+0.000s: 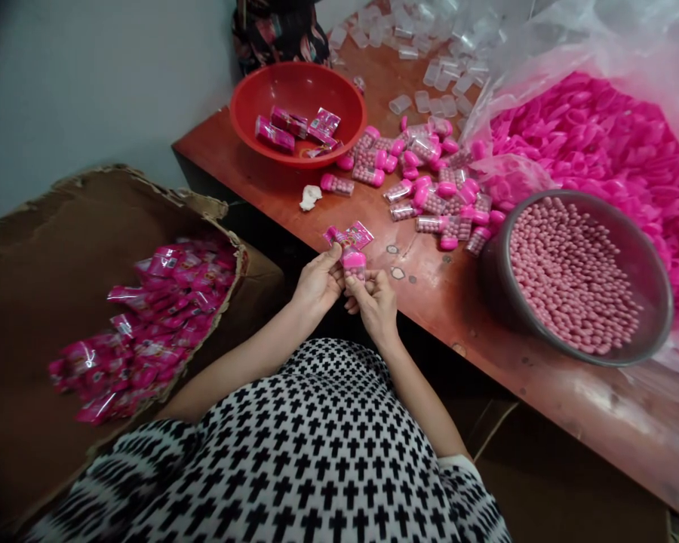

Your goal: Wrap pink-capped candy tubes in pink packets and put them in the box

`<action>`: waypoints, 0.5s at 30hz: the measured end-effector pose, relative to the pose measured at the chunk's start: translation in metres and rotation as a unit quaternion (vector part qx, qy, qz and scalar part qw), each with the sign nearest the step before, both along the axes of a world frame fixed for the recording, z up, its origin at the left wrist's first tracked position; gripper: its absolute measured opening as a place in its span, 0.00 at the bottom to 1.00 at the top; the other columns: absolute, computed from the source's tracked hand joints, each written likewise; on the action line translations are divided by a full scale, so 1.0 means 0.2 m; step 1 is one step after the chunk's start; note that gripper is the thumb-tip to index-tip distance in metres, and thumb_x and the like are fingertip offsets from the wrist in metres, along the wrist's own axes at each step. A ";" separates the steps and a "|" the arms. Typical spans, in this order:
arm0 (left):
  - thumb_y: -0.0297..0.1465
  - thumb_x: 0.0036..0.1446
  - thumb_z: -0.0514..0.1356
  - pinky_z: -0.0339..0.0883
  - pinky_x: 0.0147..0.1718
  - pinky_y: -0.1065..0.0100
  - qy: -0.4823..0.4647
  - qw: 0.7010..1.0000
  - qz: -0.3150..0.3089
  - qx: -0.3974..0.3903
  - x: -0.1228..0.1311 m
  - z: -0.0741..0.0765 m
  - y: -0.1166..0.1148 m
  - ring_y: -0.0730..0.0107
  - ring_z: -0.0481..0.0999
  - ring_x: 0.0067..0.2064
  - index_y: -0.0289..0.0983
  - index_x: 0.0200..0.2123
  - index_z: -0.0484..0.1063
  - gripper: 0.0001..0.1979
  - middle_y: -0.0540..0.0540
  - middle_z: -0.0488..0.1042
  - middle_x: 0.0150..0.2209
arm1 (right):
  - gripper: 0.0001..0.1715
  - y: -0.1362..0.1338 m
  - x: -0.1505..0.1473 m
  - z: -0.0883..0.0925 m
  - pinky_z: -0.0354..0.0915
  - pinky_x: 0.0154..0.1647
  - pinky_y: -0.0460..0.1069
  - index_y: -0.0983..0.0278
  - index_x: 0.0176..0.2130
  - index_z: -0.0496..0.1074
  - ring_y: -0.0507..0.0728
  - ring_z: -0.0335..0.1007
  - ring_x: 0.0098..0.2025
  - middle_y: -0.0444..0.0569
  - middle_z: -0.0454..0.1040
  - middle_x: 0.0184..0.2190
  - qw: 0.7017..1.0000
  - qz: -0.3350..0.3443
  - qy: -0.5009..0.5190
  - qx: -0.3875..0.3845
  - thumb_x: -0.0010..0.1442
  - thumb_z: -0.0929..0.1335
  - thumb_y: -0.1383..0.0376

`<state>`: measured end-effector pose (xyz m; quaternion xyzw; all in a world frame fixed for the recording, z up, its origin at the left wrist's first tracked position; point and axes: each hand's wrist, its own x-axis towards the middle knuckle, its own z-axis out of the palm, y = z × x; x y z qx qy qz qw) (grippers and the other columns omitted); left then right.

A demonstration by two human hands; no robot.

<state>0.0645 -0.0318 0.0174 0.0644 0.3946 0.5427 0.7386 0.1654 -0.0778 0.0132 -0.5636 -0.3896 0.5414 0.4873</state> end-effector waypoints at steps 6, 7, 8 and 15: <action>0.32 0.38 0.73 0.65 0.25 0.73 0.028 0.994 -0.064 0.084 -0.02 0.02 0.01 0.77 0.72 0.23 0.33 0.32 0.71 0.18 0.50 0.74 0.25 | 0.19 0.00 0.01 -0.03 0.64 0.15 0.41 0.62 0.36 0.63 0.47 0.68 0.17 0.38 0.74 0.22 1.000 -0.004 0.001 0.025 0.53 0.71 0.53; 0.33 0.37 0.73 0.66 0.26 0.73 0.033 0.993 -0.073 0.085 -0.02 0.01 0.01 0.76 0.72 0.23 0.33 0.32 0.72 0.18 0.50 0.74 0.24 | 0.18 0.00 0.01 -0.04 0.65 0.16 0.41 0.62 0.36 0.63 0.47 0.68 0.18 0.38 0.74 0.22 0.999 -0.006 -0.006 0.035 0.53 0.71 0.54; 0.33 0.37 0.73 0.66 0.26 0.72 0.039 0.993 -0.081 0.083 -0.02 0.01 0.01 0.76 0.72 0.23 0.32 0.30 0.72 0.18 0.49 0.74 0.23 | 0.18 0.00 0.01 -0.04 0.65 0.16 0.41 0.62 0.37 0.63 0.47 0.68 0.18 0.38 0.73 0.23 0.999 -0.010 -0.016 0.045 0.54 0.71 0.54; 0.38 0.38 0.72 0.65 0.25 0.72 0.093 0.980 -0.134 0.114 -0.04 0.00 0.03 0.76 0.71 0.22 0.30 0.20 0.73 0.17 0.47 0.73 0.20 | 0.19 0.01 0.03 -0.05 0.62 0.14 0.41 0.62 0.35 0.62 0.47 0.67 0.16 0.38 0.74 0.21 0.999 0.004 0.022 0.039 0.53 0.71 0.54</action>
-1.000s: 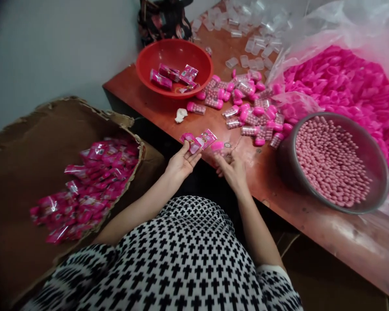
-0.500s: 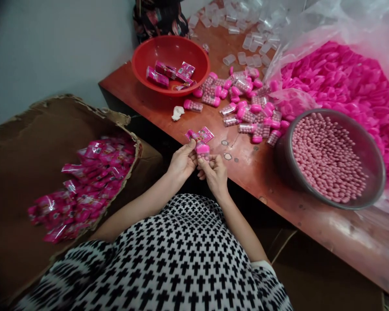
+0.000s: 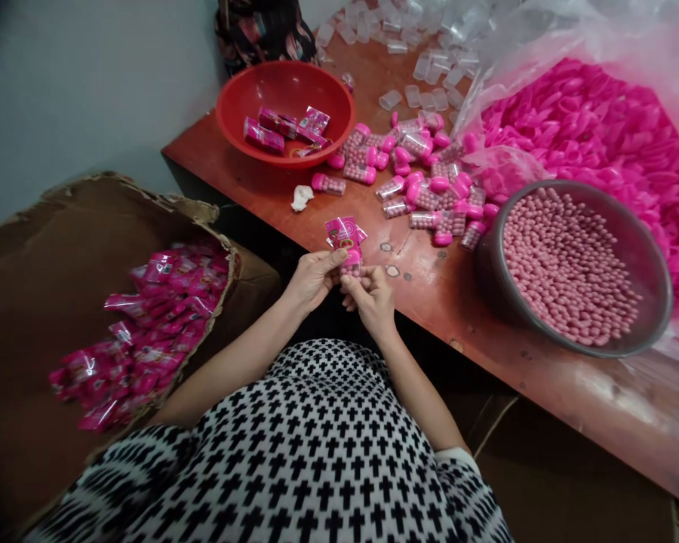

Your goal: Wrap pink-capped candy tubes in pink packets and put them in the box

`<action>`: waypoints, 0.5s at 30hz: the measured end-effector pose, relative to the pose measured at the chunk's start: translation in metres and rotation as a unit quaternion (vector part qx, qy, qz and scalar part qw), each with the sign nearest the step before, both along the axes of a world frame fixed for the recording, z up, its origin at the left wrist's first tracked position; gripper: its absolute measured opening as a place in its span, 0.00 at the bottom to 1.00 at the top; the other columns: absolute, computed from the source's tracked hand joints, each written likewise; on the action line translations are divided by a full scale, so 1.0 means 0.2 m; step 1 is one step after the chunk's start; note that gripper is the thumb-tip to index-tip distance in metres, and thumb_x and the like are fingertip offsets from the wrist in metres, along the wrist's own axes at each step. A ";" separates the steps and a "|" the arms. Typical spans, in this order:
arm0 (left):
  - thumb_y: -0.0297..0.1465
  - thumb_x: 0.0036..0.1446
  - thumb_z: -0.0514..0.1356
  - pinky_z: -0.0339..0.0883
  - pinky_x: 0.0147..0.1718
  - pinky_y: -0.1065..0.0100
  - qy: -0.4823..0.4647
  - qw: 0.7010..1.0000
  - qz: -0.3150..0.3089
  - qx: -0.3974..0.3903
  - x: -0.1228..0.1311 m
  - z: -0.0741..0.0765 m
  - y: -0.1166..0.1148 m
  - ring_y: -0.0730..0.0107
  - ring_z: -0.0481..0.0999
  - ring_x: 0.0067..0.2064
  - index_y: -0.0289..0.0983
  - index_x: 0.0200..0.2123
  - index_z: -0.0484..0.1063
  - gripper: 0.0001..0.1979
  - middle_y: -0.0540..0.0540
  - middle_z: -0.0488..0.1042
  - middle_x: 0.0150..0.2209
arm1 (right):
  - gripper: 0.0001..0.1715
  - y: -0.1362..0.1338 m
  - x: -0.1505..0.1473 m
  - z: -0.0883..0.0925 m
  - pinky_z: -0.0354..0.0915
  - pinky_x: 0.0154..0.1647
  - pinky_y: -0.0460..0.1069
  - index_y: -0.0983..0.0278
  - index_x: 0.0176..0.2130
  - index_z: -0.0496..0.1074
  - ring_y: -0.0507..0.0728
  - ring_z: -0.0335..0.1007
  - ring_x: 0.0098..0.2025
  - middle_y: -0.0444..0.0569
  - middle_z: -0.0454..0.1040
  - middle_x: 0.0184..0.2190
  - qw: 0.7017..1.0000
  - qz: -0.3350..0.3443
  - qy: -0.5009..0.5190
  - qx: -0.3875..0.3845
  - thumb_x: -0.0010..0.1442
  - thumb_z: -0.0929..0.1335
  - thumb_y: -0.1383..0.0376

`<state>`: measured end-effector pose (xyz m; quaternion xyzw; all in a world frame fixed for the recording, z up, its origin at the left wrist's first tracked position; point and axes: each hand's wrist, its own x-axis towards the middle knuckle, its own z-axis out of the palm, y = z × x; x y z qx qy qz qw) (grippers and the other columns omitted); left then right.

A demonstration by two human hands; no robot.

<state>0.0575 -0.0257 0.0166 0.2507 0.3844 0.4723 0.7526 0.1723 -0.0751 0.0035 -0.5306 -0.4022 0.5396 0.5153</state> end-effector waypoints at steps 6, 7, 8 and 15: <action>0.36 0.41 0.71 0.64 0.22 0.72 0.057 0.998 -0.013 0.037 0.01 0.00 -0.01 0.75 0.70 0.21 0.30 0.22 0.77 0.14 0.47 0.73 0.21 | 0.18 0.04 0.01 0.01 0.61 0.13 0.40 0.62 0.34 0.63 0.46 0.66 0.16 0.38 0.74 0.21 1.000 -0.016 0.026 0.001 0.52 0.72 0.55; 0.37 0.41 0.71 0.63 0.21 0.71 0.050 0.998 -0.017 0.028 0.01 0.00 -0.01 0.75 0.70 0.21 0.30 0.23 0.77 0.14 0.46 0.73 0.21 | 0.18 0.04 0.00 0.01 0.62 0.14 0.40 0.61 0.34 0.63 0.46 0.66 0.16 0.37 0.74 0.20 1.000 -0.024 0.013 0.012 0.52 0.72 0.55; 0.37 0.41 0.71 0.63 0.20 0.71 0.040 0.999 -0.017 0.015 0.01 0.00 -0.02 0.75 0.69 0.20 0.30 0.24 0.77 0.14 0.46 0.73 0.21 | 0.19 0.04 0.00 0.01 0.63 0.14 0.40 0.61 0.35 0.63 0.47 0.67 0.16 0.36 0.73 0.20 0.999 -0.025 0.009 0.018 0.51 0.72 0.55; 0.35 0.40 0.72 0.69 0.32 0.71 -0.051 0.995 0.077 -0.040 -0.03 0.01 -0.05 0.73 0.76 0.30 0.30 0.25 0.74 0.14 0.45 0.76 0.27 | 0.23 0.02 0.01 0.02 0.74 0.27 0.46 0.60 0.41 0.64 0.50 0.75 0.25 0.41 0.78 0.29 0.996 0.034 0.080 0.004 0.51 0.73 0.54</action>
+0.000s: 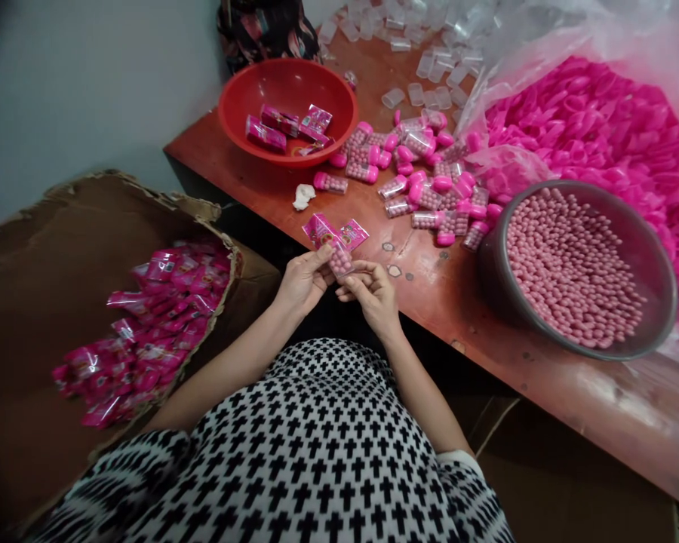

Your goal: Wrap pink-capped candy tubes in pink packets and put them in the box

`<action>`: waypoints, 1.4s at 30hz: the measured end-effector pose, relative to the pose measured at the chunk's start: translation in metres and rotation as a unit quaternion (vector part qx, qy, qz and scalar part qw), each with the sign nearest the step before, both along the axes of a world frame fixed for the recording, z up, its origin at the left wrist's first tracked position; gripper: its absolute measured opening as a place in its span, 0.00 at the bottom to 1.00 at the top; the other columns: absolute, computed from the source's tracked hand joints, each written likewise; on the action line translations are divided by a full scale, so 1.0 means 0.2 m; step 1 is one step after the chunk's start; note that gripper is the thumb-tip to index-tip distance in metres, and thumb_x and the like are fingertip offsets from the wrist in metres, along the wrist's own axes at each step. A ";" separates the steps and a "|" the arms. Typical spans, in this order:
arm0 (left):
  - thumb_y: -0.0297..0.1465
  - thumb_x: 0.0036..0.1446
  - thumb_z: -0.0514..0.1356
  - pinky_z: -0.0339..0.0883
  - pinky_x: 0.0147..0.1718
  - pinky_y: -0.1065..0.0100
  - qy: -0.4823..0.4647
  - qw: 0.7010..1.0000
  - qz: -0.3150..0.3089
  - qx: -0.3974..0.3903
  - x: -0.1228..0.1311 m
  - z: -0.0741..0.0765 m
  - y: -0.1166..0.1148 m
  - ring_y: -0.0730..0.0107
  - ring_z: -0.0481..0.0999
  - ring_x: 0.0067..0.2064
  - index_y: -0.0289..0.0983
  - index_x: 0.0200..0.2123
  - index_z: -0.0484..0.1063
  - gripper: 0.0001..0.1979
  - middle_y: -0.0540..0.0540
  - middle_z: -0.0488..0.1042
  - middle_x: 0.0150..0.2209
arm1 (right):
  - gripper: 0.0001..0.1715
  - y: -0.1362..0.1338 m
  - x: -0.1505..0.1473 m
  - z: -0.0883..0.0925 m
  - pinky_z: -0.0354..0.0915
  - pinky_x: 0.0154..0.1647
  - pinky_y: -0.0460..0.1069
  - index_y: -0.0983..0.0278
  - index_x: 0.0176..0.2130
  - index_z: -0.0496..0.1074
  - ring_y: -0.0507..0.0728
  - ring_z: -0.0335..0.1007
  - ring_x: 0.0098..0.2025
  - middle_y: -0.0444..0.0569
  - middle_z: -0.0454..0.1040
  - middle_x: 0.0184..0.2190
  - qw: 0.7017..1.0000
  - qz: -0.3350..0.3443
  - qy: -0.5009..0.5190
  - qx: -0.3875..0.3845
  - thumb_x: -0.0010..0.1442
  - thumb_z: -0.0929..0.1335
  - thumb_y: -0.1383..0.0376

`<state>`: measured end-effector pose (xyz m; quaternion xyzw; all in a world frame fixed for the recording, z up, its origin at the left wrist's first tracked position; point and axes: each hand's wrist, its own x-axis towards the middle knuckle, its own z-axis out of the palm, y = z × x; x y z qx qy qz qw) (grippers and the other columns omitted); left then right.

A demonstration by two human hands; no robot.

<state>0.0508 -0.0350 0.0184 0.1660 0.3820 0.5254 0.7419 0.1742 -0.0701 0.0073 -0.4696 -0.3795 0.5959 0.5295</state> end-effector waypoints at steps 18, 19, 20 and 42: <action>0.36 0.46 0.68 0.67 0.51 0.65 0.190 0.963 0.178 0.076 -0.21 -0.02 0.03 0.62 0.74 0.52 0.40 0.39 0.77 0.15 0.44 0.78 0.45 | 0.18 0.10 -0.02 0.03 0.63 0.15 0.41 0.62 0.31 0.66 0.47 0.68 0.17 0.39 0.75 0.21 0.997 -0.019 -0.077 -0.006 0.52 0.71 0.52; 0.32 0.42 0.70 0.63 0.54 0.65 0.245 0.954 0.135 0.111 -0.17 -0.04 0.07 0.61 0.70 0.56 0.41 0.37 0.78 0.15 0.45 0.77 0.47 | 0.17 0.10 0.00 0.03 0.62 0.15 0.41 0.62 0.31 0.66 0.47 0.67 0.17 0.39 0.75 0.21 0.996 -0.025 -0.084 -0.008 0.52 0.71 0.52; 0.28 0.40 0.71 0.59 0.57 0.63 0.293 0.940 0.101 0.145 -0.13 -0.06 0.11 0.60 0.66 0.60 0.42 0.35 0.78 0.15 0.46 0.76 0.49 | 0.17 0.10 0.01 0.02 0.62 0.15 0.41 0.62 0.31 0.66 0.47 0.67 0.17 0.40 0.75 0.21 0.996 -0.027 -0.088 -0.009 0.52 0.71 0.53; 0.35 0.57 0.60 0.41 0.64 0.49 0.657 0.679 0.028 0.328 -0.01 -0.29 0.25 0.57 0.64 0.60 0.44 0.36 0.79 0.08 0.49 0.77 0.49 | 0.16 0.15 0.07 0.01 0.65 0.25 0.46 0.63 0.30 0.67 0.49 0.68 0.23 0.41 0.73 0.23 0.987 -0.053 -0.145 0.035 0.53 0.70 0.53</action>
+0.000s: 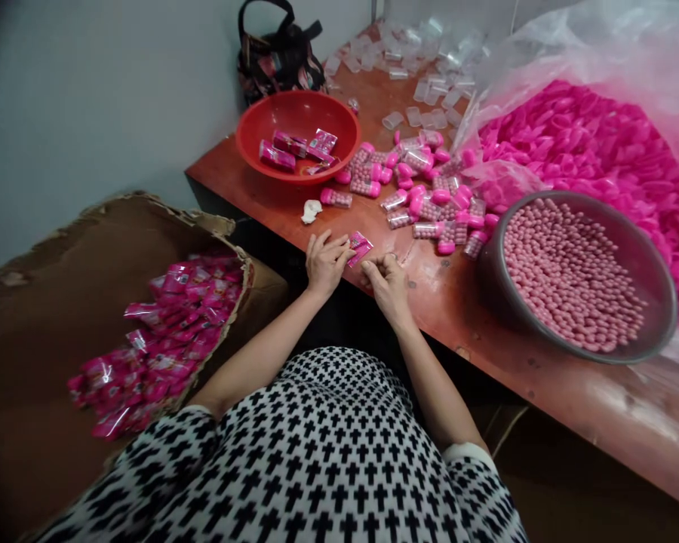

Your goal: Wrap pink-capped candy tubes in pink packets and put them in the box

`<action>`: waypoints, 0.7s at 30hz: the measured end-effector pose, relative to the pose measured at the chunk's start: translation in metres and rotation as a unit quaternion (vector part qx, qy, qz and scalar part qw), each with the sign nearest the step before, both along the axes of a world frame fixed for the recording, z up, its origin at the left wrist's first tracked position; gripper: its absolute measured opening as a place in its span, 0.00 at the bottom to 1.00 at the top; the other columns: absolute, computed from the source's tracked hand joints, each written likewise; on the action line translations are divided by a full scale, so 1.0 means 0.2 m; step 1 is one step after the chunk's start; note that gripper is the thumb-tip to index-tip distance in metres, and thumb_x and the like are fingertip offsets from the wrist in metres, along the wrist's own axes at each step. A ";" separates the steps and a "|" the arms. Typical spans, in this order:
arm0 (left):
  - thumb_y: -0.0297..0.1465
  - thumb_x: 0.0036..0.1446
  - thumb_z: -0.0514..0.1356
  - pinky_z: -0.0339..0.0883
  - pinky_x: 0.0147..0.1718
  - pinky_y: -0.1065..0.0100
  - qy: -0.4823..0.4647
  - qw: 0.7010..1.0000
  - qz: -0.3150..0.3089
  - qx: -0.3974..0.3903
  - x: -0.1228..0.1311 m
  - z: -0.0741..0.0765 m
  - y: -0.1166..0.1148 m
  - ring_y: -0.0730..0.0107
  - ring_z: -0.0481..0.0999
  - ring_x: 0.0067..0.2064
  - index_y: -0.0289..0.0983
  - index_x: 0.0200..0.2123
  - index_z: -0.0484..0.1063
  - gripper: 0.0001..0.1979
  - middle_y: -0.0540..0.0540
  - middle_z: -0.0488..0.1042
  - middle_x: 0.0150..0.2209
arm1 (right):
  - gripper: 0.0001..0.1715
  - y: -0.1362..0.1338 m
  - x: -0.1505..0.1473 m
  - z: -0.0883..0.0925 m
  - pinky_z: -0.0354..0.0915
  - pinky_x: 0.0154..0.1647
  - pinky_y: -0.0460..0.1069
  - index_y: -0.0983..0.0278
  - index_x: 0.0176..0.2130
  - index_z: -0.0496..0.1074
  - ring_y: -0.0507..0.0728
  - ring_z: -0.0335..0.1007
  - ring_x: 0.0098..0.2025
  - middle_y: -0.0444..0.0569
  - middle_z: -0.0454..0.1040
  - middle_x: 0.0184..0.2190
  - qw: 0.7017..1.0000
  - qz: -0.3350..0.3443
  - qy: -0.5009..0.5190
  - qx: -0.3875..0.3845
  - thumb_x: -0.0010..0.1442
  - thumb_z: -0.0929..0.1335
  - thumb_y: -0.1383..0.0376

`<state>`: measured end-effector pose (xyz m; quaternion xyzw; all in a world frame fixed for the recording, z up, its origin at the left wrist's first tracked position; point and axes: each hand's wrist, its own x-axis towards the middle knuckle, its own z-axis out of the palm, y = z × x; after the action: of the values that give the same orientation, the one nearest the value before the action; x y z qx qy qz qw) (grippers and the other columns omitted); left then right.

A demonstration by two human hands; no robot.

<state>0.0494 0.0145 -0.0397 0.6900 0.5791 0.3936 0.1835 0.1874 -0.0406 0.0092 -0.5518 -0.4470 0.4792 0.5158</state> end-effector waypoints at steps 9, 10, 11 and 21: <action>0.33 0.54 0.62 0.51 0.62 0.53 -0.171 0.984 -0.038 0.026 0.02 0.12 -0.08 0.59 0.68 0.58 0.43 0.39 0.79 0.08 0.46 0.76 0.49 | 0.26 0.13 -0.05 -0.03 0.69 0.36 0.47 0.59 0.43 0.64 0.50 0.71 0.33 0.42 0.73 0.34 0.990 -0.067 0.123 0.023 0.46 0.74 0.57; 0.34 0.53 0.63 0.55 0.61 0.55 -0.200 0.979 -0.047 0.005 0.02 0.15 -0.10 0.59 0.69 0.57 0.43 0.40 0.79 0.10 0.46 0.77 0.49 | 0.26 0.15 -0.04 -0.03 0.68 0.36 0.46 0.60 0.42 0.64 0.49 0.71 0.31 0.41 0.73 0.32 0.989 -0.058 0.134 0.019 0.46 0.74 0.58; 0.35 0.52 0.64 0.58 0.59 0.57 -0.234 0.971 -0.047 -0.026 0.02 0.17 -0.12 0.59 0.71 0.56 0.43 0.41 0.79 0.12 0.45 0.77 0.49 | 0.25 0.16 -0.04 -0.02 0.68 0.35 0.46 0.60 0.41 0.64 0.49 0.70 0.30 0.40 0.73 0.30 0.989 -0.047 0.140 0.012 0.46 0.74 0.59; 0.39 0.33 0.73 0.73 0.28 0.71 -0.445 0.801 -0.082 -0.393 0.00 0.22 -0.13 0.71 0.76 0.26 0.31 0.25 0.79 0.18 0.44 0.77 0.25 | 0.16 0.16 0.19 0.05 0.68 0.36 0.50 0.63 0.45 0.68 0.54 0.71 0.33 0.46 0.75 0.33 0.974 0.164 -0.154 -0.001 0.56 0.67 0.62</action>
<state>0.0497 -0.0115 0.0041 0.3526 0.4801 0.3794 0.7080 0.2253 -0.0081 0.0201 -0.5388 -0.6050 0.4666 0.3549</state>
